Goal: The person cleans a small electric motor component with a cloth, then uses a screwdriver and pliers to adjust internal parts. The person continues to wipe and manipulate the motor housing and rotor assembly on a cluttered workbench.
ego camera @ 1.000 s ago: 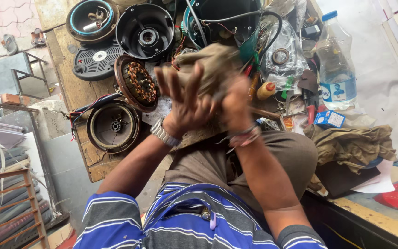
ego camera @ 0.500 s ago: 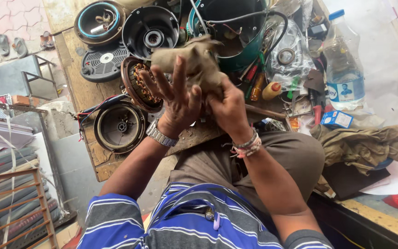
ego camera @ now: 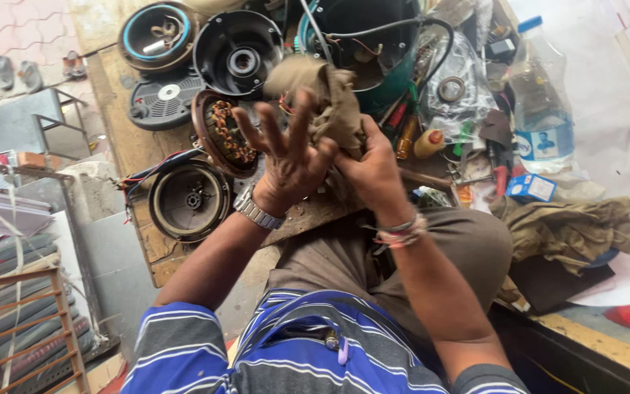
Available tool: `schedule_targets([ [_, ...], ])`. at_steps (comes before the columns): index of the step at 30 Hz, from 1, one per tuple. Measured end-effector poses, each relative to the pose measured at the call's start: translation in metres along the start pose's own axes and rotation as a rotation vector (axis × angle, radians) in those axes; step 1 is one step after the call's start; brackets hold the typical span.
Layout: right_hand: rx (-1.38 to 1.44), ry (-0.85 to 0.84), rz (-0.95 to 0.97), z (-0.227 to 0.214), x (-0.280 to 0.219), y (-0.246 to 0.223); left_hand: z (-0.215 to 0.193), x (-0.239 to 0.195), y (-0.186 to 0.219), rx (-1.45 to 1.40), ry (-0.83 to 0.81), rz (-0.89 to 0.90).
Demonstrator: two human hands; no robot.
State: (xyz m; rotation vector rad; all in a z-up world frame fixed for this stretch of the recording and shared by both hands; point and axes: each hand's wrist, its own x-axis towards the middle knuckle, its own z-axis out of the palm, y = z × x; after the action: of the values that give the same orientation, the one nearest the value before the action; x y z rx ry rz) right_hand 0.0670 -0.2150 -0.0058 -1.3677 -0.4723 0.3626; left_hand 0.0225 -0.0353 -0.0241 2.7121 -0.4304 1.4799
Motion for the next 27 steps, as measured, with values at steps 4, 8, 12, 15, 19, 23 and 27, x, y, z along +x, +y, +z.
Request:
schedule_targets([
  [4,-0.225,0.067,-0.102,0.009,-0.001,0.016,0.003,-0.006,-0.007,-0.048,-0.091,0.099],
  [8,-0.287,0.161,-0.075,0.001,0.001,0.03,0.006,-0.002,-0.008,0.069,-0.05,0.292],
  [12,-0.519,0.345,-0.228,-0.014,0.014,0.029,0.005,0.004,-0.008,0.019,-0.058,0.308],
  [15,-0.552,0.574,-0.197,-0.047,0.028,0.014,-0.002,0.006,-0.01,0.039,0.016,0.27],
  [19,0.309,0.468,-0.234,-0.053,0.018,0.0,-0.008,0.009,-0.005,-0.196,-0.012,0.021],
  [23,-0.67,0.068,-0.547,-0.008,-0.003,0.009,0.003,-0.004,0.016,-1.124,-0.171,-0.617],
  [27,-0.792,-0.076,-0.43,0.017,-0.023,0.015,0.025,-0.035,0.03,-1.417,0.032,-0.892],
])
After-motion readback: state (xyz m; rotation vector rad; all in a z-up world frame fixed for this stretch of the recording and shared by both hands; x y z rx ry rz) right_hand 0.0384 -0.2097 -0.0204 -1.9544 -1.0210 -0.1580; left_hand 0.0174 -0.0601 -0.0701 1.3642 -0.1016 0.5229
